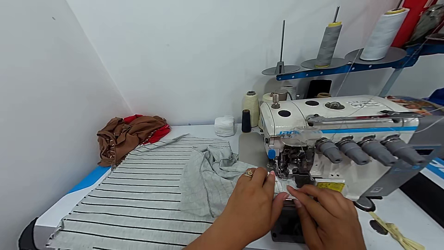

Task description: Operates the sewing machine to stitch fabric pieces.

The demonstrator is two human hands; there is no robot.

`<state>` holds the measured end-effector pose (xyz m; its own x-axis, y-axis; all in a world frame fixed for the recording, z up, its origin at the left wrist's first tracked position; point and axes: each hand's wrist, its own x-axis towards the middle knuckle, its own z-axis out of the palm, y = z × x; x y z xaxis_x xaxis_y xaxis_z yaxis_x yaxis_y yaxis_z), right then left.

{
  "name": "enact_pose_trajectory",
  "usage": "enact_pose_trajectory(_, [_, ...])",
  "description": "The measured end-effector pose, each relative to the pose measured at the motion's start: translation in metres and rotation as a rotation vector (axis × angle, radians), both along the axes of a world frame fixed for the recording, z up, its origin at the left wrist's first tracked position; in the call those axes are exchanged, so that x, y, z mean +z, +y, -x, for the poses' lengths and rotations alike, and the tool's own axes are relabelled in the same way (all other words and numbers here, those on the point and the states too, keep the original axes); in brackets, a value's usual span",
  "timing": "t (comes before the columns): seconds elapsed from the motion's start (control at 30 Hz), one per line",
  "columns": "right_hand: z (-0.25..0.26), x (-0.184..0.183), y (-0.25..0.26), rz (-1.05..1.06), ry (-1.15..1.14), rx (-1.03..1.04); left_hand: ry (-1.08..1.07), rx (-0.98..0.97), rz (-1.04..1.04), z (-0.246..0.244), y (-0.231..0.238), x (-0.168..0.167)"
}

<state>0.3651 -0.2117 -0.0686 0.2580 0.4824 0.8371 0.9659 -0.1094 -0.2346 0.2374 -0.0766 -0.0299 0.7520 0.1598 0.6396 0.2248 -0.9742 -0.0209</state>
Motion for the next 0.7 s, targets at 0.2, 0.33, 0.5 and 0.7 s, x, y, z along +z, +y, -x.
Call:
enact_pose_trajectory(0.2, [0.001, 0.0, 0.0, -0.005, 0.003, 0.002, -0.051, -0.046, -0.01, 0.004, 0.0, -0.002])
enact_pose_trajectory(0.33, [0.0, -0.002, -0.001, -0.01, 0.005, 0.001, -0.143, -0.268, -0.078, 0.009, 0.001, -0.006])
enact_pose_trajectory(0.5, [-0.001, -0.008, -0.003, -0.022, 0.027, -0.019, -0.083, -0.318, -0.015, 0.012, 0.002, -0.004])
enact_pose_trajectory(0.7, [0.002, -0.007, 0.0, -0.014, 0.043, -0.08, -0.044, -0.307, 0.01, 0.008, 0.003, 0.0])
